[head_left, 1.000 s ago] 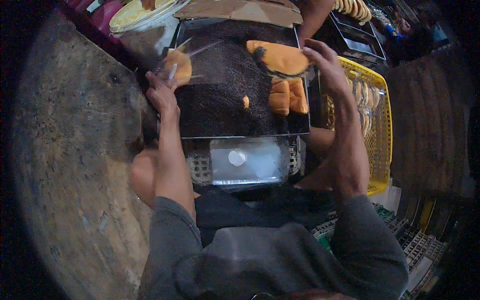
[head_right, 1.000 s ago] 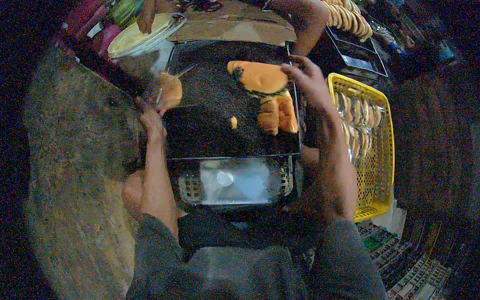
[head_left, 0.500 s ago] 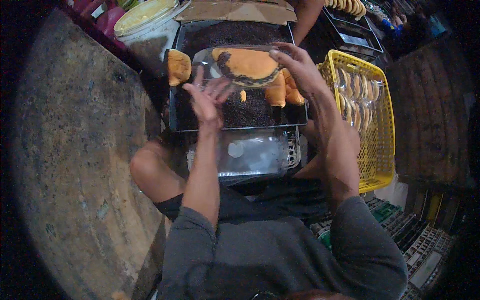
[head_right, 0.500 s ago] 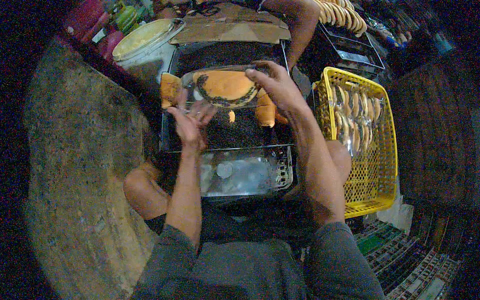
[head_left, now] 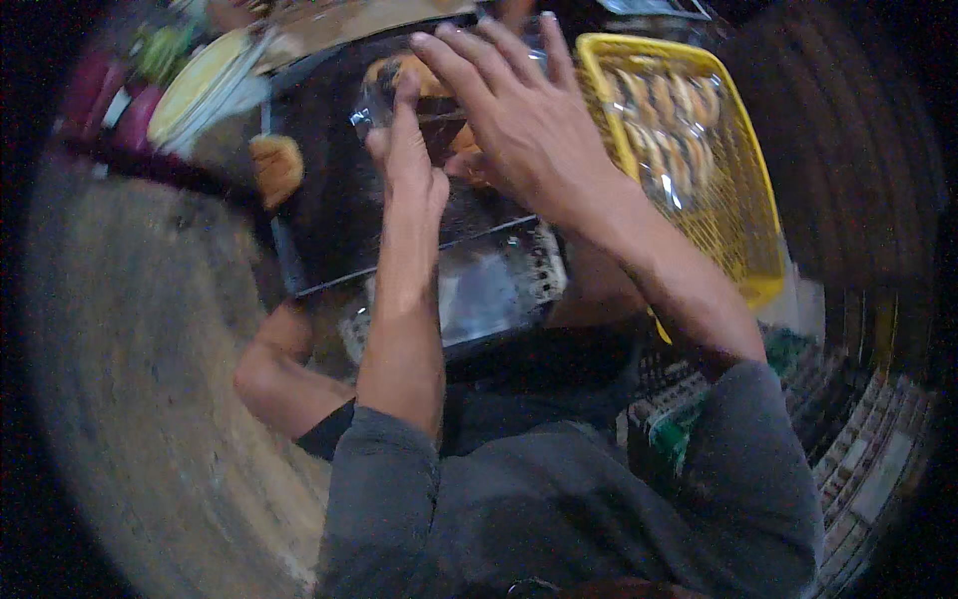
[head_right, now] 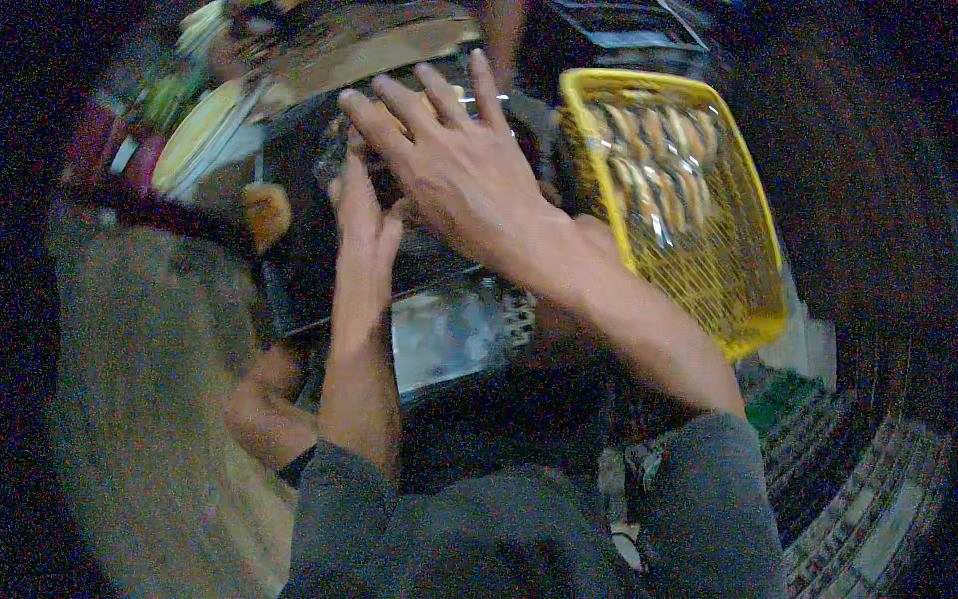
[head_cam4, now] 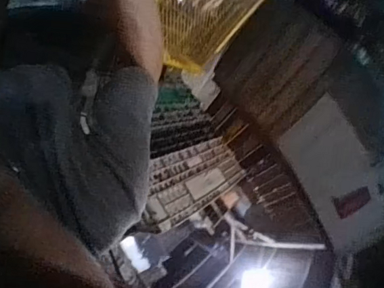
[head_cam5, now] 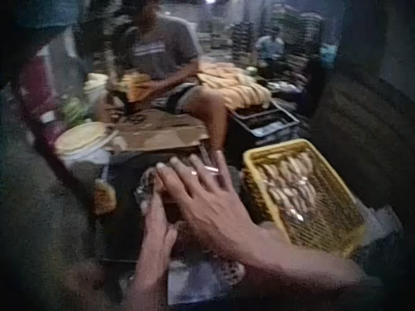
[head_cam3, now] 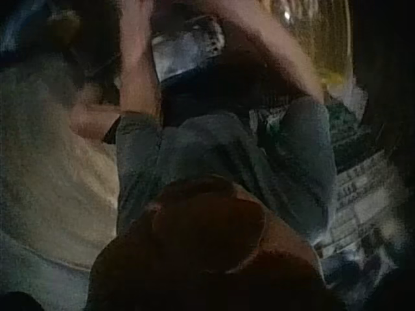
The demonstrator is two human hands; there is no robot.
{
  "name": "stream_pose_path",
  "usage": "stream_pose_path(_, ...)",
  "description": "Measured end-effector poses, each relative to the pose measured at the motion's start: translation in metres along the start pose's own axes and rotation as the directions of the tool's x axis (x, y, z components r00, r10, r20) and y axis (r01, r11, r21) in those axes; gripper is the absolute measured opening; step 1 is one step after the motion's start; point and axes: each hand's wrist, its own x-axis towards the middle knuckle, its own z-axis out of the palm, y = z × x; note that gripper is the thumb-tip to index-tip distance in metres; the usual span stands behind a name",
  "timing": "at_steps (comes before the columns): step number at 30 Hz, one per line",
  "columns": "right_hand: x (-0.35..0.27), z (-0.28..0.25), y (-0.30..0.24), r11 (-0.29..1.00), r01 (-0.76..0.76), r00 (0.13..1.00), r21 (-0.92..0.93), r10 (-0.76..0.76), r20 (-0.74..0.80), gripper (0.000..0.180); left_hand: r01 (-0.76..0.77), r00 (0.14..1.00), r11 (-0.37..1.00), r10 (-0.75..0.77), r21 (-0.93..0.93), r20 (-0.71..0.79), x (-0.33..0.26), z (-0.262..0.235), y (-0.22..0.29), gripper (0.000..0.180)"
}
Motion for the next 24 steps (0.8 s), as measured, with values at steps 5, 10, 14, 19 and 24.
stream_pose_path(5,-0.091,-0.001,0.148,0.689,-0.666,0.74,0.286,0.657,0.143,0.064,0.187,0.877,0.927,-0.307,0.324,0.37,-0.031,0.032,-0.036,0.055)
stream_pose_path(10,-0.238,-0.066,0.263,0.595,-0.802,0.597,-0.047,0.798,-0.086,0.066,-0.187,0.787,-0.123,-0.612,0.975,0.074,-0.081,-0.075,-0.041,0.055)
stream_pose_path(14,-0.277,-0.076,0.319,0.232,-0.887,0.214,-0.399,0.973,0.089,0.078,-0.156,0.798,-0.483,-0.576,0.862,-0.178,-0.106,-0.105,-0.049,0.057)
stream_pose_path(19,-0.304,-0.029,0.398,0.209,-0.769,0.021,-0.605,0.953,0.302,0.079,-0.012,0.676,-0.203,-0.723,0.979,-0.142,-0.093,-0.128,-0.052,0.051)
stream_pose_path(24,-0.134,-0.039,0.224,0.508,-0.799,0.592,0.322,0.571,0.569,0.062,0.052,0.799,0.212,-0.596,0.976,0.087,-0.118,-0.063,-0.024,0.042)
